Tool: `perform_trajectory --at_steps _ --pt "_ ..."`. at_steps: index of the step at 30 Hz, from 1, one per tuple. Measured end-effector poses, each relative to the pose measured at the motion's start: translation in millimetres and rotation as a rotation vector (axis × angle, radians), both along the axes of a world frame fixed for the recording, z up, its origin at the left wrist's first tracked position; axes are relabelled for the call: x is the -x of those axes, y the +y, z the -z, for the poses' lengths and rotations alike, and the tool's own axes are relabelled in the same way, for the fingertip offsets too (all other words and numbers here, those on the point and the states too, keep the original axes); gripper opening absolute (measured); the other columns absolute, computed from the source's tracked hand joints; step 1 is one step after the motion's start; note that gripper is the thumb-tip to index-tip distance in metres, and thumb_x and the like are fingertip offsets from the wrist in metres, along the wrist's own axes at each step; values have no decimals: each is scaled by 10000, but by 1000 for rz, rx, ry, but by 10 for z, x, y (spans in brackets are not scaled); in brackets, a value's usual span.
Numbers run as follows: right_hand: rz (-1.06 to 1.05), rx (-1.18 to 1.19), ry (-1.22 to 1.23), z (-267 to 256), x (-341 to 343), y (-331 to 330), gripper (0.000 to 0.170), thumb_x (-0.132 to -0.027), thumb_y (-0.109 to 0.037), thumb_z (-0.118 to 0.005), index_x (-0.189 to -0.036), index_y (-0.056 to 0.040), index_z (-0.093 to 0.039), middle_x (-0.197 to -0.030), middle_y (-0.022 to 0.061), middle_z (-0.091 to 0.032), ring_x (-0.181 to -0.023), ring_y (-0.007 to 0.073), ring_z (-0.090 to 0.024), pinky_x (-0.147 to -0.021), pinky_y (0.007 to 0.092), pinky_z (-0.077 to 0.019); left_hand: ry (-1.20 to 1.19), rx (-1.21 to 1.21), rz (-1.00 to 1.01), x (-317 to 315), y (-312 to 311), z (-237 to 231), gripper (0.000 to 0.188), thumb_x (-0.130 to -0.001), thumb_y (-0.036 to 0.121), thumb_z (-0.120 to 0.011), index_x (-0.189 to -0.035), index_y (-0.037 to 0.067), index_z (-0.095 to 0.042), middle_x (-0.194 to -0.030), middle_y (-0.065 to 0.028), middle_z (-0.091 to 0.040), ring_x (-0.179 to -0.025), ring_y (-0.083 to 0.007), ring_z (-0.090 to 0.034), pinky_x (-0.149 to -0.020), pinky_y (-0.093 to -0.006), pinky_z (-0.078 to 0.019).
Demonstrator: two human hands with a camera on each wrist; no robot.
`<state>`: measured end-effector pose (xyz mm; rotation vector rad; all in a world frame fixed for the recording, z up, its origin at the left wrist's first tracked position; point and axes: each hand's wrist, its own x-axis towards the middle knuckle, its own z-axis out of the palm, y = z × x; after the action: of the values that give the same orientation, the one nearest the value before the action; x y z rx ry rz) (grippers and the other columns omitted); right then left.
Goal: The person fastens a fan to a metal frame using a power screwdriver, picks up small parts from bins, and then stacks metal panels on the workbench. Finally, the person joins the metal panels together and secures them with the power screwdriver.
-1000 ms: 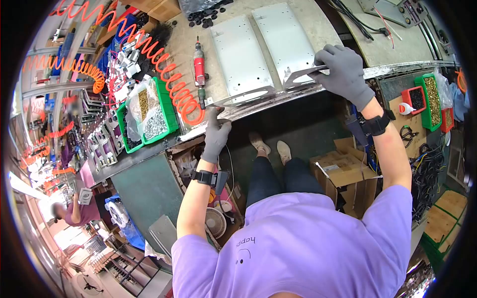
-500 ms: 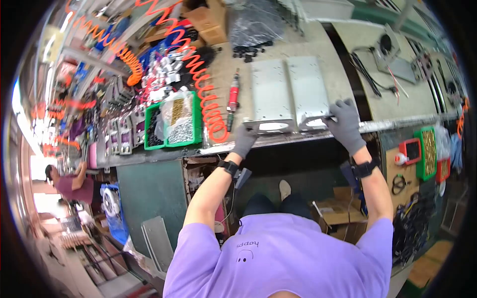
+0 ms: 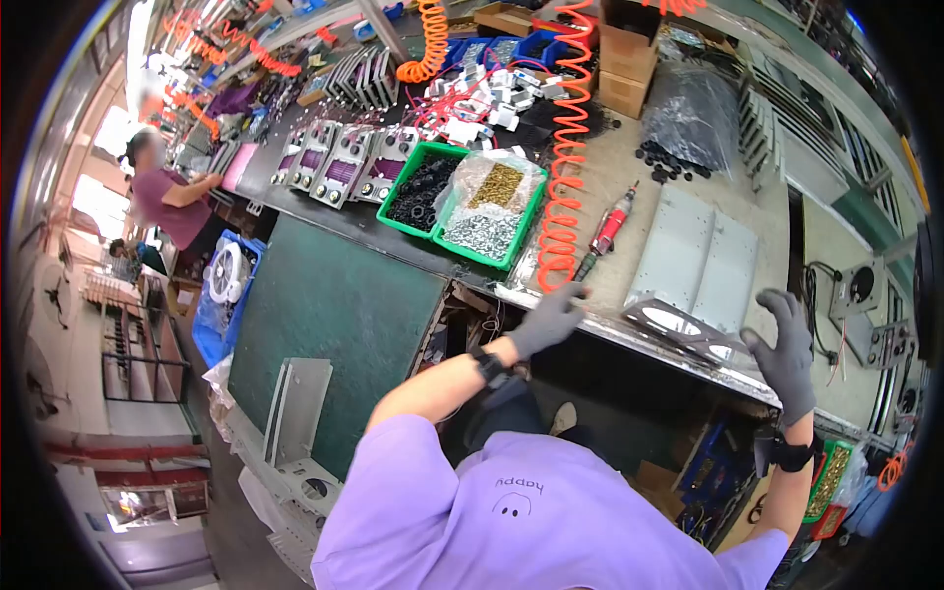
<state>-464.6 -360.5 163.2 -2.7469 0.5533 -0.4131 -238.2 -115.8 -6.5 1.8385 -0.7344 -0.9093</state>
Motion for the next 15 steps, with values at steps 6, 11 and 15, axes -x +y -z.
perform_trajectory --at_steps 6,11,15 --pt "-529 -464 -48 -177 -1915 868 250 -788 -138 -621 -1004 -34 -552 -1016 132 -554 -919 305 -552 -797 348 -440 -502 36 -503 -1509 1193 -138 204 -770 77 -569 -957 -4 -587 -933 -165 -609 -862 -277 -594 -781 -337 -465" --pt "-825 -432 -114 758 -3812 1823 226 -815 -172 -547 -1010 -61 -562 -943 152 -550 -862 343 -555 -760 416 -454 -591 -148 -609 -2714 1727 67 198 -778 82 -541 -959 33 -603 -916 -159 -622 -868 -288 -603 -778 -339 -472" --pt "-699 -287 191 1535 -4908 2296 260 -780 -101 -523 -1030 -117 -596 -943 155 -566 -881 345 -562 -780 415 -465 -812 -168 -413 -3284 1752 137 233 -762 64 -551 -988 51 -609 -923 -134 -621 -824 -283 -608 -742 -352 -483"
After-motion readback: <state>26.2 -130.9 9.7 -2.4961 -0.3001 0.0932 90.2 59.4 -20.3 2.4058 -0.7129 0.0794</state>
